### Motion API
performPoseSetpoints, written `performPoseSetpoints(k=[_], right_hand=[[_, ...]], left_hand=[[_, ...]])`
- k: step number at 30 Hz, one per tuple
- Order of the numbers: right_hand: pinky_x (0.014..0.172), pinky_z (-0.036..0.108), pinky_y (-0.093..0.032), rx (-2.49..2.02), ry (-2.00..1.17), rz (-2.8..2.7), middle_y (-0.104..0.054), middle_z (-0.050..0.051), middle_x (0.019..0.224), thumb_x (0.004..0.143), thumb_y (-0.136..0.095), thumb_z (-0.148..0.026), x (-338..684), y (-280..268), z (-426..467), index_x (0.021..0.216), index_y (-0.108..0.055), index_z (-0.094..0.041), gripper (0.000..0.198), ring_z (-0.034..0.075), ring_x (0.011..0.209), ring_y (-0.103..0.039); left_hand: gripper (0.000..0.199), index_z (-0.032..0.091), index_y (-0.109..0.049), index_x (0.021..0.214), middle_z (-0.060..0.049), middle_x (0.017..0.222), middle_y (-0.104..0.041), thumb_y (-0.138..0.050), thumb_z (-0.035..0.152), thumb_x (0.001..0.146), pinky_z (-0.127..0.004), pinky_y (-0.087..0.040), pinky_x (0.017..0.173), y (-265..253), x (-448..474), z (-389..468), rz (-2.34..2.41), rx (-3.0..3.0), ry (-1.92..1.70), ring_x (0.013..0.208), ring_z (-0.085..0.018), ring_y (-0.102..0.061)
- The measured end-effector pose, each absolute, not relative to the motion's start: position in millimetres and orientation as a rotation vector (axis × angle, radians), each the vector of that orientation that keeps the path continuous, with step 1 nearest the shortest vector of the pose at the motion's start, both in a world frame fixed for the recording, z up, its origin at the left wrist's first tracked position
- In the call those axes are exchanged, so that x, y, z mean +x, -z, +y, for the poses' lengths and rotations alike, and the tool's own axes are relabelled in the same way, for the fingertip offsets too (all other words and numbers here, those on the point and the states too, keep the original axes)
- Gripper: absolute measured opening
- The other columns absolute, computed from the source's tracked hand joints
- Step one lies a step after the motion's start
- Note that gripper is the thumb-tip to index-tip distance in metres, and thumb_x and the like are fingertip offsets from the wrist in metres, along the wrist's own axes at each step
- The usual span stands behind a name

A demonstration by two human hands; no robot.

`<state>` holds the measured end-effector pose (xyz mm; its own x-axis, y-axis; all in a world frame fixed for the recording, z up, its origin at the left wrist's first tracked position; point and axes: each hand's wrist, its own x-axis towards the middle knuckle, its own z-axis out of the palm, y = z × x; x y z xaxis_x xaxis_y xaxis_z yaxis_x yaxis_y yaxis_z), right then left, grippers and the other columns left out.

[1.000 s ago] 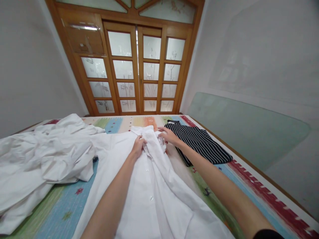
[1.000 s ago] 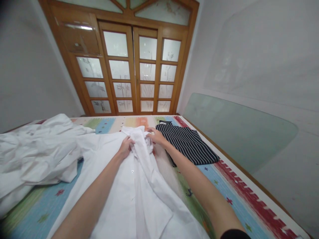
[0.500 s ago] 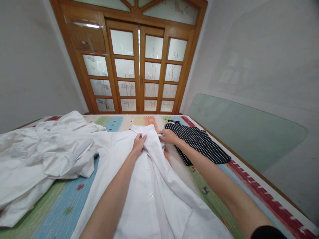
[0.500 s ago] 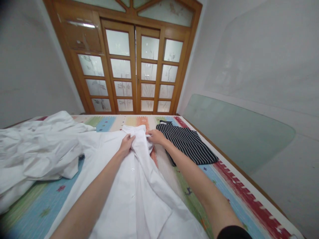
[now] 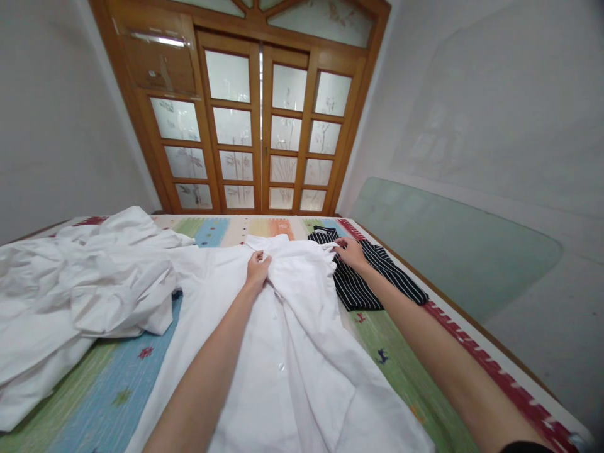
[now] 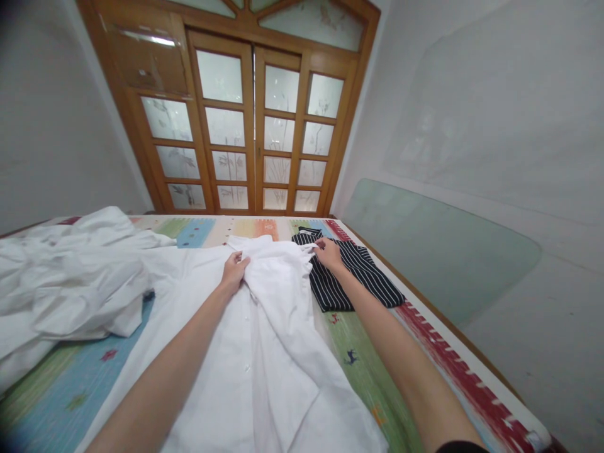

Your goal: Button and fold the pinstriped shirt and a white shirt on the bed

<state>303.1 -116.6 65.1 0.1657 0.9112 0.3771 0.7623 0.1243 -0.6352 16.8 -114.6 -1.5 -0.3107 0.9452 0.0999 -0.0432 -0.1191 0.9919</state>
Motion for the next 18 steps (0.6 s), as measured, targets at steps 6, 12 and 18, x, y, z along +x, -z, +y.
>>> performPoseSetpoints(k=[6, 12, 18], right_hand=[[0.079, 0.030, -0.051, -1.516, -0.196, -1.856, -0.073, 0.005, 0.089, 0.077, -0.062, -0.017, 296, -63, -120, 0.088, -0.071, -0.016, 0.014, 0.016, 0.079, -0.066], [0.090, 0.029, -0.046, -1.632, -0.050, -2.111, -0.074, 0.006, 0.102, 0.073, -0.068, -0.013, 284, -65, -118, 0.096, -0.074, -0.018, 0.024, 0.020, 0.097, -0.065], [0.081, 0.030, -0.046, -1.842, 0.014, -2.018, -0.075, 0.008, 0.093, 0.080, -0.061, -0.020, 277, -58, -115, 0.089, -0.076, -0.022, 0.018, 0.023, 0.092, -0.066]], left_hand=[[0.033, 0.017, -0.062, 0.099, -0.009, 0.094, -0.071, -0.068, 0.026, 0.068, -0.030, -0.051, 0.072, -1, 21, -123, 1.251, 1.185, -1.428, 0.081, -0.020, -0.066], [0.022, 0.015, -0.066, 0.077, -0.004, 0.075, -0.069, -0.065, 0.033, 0.066, -0.026, -0.046, 0.061, -3, 20, -126, 1.296, 1.299, -1.352, 0.070, -0.019, -0.061], [0.014, 0.020, -0.048, 0.054, 0.005, 0.050, -0.045, -0.053, 0.027, 0.065, -0.023, -0.033, 0.051, -4, 16, -128, 1.434, 1.210, -1.454, 0.055, -0.013, -0.045]])
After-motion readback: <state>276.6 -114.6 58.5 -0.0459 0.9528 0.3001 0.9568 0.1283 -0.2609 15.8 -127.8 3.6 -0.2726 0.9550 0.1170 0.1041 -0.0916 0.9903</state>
